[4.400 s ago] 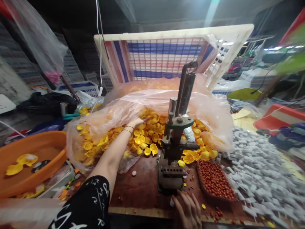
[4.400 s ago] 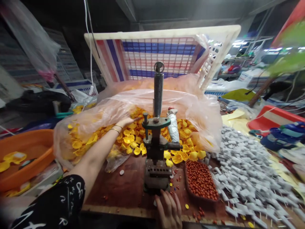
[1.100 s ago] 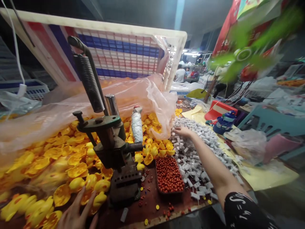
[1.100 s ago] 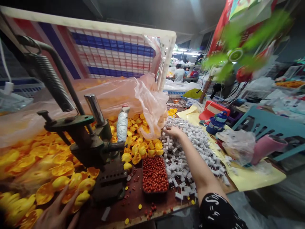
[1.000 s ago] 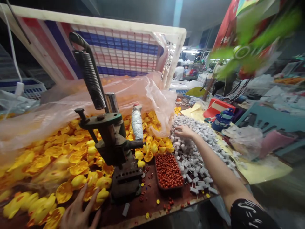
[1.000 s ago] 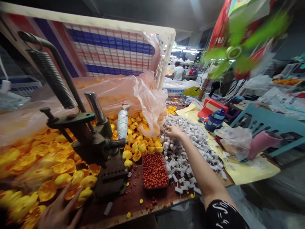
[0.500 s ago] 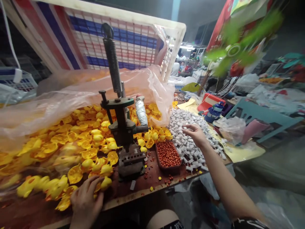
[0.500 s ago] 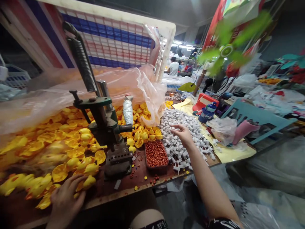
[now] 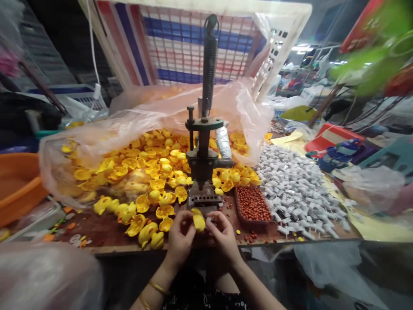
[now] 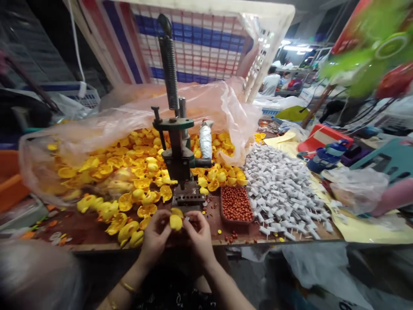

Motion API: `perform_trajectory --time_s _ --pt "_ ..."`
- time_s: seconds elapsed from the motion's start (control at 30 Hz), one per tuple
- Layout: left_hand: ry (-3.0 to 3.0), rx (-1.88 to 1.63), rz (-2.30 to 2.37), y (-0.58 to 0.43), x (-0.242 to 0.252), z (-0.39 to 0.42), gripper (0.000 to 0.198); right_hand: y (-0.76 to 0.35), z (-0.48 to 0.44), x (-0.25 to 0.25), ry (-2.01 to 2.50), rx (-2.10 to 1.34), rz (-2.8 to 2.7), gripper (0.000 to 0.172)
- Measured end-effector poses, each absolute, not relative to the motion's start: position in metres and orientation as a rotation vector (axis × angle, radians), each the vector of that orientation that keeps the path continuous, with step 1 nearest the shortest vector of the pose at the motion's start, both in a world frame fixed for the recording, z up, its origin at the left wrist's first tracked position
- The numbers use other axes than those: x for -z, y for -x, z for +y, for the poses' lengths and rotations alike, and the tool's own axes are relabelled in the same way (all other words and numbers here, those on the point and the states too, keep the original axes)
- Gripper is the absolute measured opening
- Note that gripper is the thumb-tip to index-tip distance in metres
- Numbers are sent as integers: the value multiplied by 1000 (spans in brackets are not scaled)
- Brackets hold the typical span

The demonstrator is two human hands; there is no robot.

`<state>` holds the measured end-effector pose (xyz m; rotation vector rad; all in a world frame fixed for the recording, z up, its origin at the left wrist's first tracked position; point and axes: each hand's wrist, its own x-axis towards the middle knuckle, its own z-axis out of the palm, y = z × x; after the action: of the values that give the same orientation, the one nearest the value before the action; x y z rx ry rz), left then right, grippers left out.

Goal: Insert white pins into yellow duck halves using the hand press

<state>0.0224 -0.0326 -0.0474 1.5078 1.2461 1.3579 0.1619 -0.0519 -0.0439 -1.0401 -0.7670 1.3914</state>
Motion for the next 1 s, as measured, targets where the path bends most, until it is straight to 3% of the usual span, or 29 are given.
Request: perform_trajectory --time_s 0.13,0.4,0.5,0.57,0.67,0.83,1.0 --pt "-1468 -1296 1064 -27 47 -44 30 -154 -53 54 999 -1439 -585 38" --pt "-1191 -1243 947 -10 44 -48 44 -184 -59 50 1148 -1424 -731 46" --pt "-1198 -1244 973 -10 34 -45 35 -185 -62 46 1148 -1486 -732 48" --pt "-1520 -1288 1010 -9 28 -42 21 -188 -62 43 1160 -1513 -726 48" --pt "-2098 -1272 882 -5 20 -38 20 -195 -59 35 1153 -1514 -760 49" --pt "-2430 -1189 685 -2 15 -40 30 -204 -47 6 1189 -1507 -1259 29" --pt "-2487 -1031 536 -7 7 -42 31 -196 -45 -29 1411 -1116 -1938 18"
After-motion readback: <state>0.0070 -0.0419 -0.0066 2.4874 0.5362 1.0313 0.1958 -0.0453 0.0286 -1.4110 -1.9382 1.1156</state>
